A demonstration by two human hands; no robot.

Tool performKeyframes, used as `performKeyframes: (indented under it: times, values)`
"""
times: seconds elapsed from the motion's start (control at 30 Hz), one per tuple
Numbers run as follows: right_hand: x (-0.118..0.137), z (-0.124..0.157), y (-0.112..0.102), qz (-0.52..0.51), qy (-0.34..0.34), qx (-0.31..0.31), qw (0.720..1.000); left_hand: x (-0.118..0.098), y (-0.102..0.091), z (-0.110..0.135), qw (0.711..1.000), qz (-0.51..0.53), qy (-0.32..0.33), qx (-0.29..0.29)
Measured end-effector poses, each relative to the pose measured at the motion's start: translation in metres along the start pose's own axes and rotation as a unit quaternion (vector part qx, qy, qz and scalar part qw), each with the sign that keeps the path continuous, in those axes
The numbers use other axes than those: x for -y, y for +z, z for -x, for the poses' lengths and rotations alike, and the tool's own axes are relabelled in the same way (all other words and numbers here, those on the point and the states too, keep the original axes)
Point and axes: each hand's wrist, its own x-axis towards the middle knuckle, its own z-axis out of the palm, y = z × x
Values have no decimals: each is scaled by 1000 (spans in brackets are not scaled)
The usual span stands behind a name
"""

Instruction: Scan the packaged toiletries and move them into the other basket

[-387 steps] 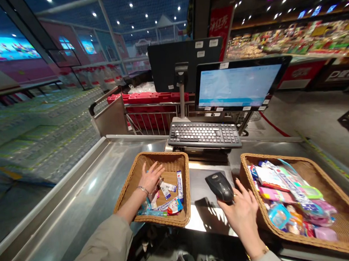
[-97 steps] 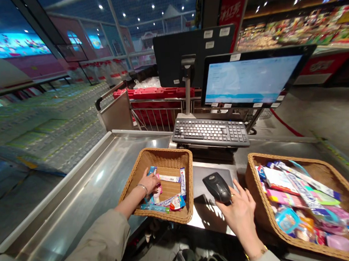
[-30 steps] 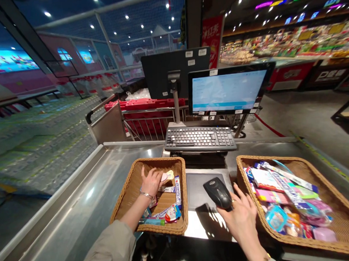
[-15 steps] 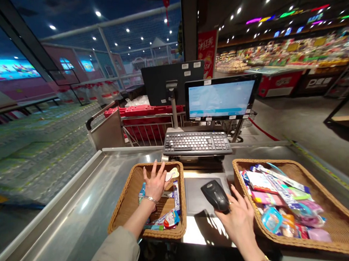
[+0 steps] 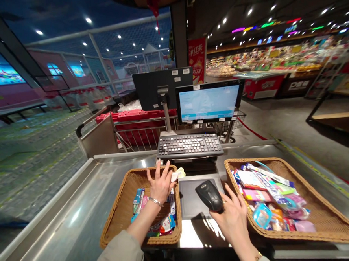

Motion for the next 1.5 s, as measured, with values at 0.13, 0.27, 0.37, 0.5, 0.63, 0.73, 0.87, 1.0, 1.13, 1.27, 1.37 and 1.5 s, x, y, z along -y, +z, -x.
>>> performKeyframes:
  times: [0.13, 0.27, 0.37, 0.5, 0.63, 0.73, 0.87, 1.0, 1.13, 1.27, 1.37, 1.5]
  values:
    - [1, -3, -3, -1, 1, -5, 1000, -9, 3, -5, 1000, -3, 11, -6]
    - [-4, -3, 0, -4, -7, -3, 1000, -16, 5, -9, 1000, -4, 20, -5]
    - [-10, -3, 2, -9, -20, 2, 1000, -21, 5, -11, 1000, -7, 29, -8]
    - [-7, -3, -2, -7, -6, -1, 1000, -26, 6, -14, 999, -15, 41, -19]
    - [-1, -4, -9, -10, 2, -7, 1000, -28, 8, -15, 999, -3, 48, -14]
    - [0, -4, -12, -13, -1, -8, 1000, -29, 10, -16, 999, 13, 47, -5]
    - [-3, -3, -13, -12, -5, -5, 1000, -32, 11, -18, 998, 21, 52, -8]
    - [-8, 0, -11, -4, -6, -10, 1000, -36, 10, -20, 998, 23, 55, -11]
    - [-13, 2, -11, 6, -6, -5, 1000, -39, 11, -22, 998, 24, 57, -5]
    - [-15, 3, -14, 14, -4, -12, 1000, -42, 13, -24, 997, 30, 64, -9]
    - [-16, 3, -16, 21, 6, -25, 999, -46, 15, -27, 997, 26, 69, -18]
    - [-19, 4, -20, 33, 23, -36, 999, -52, 16, -32, 996, 30, 77, -20]
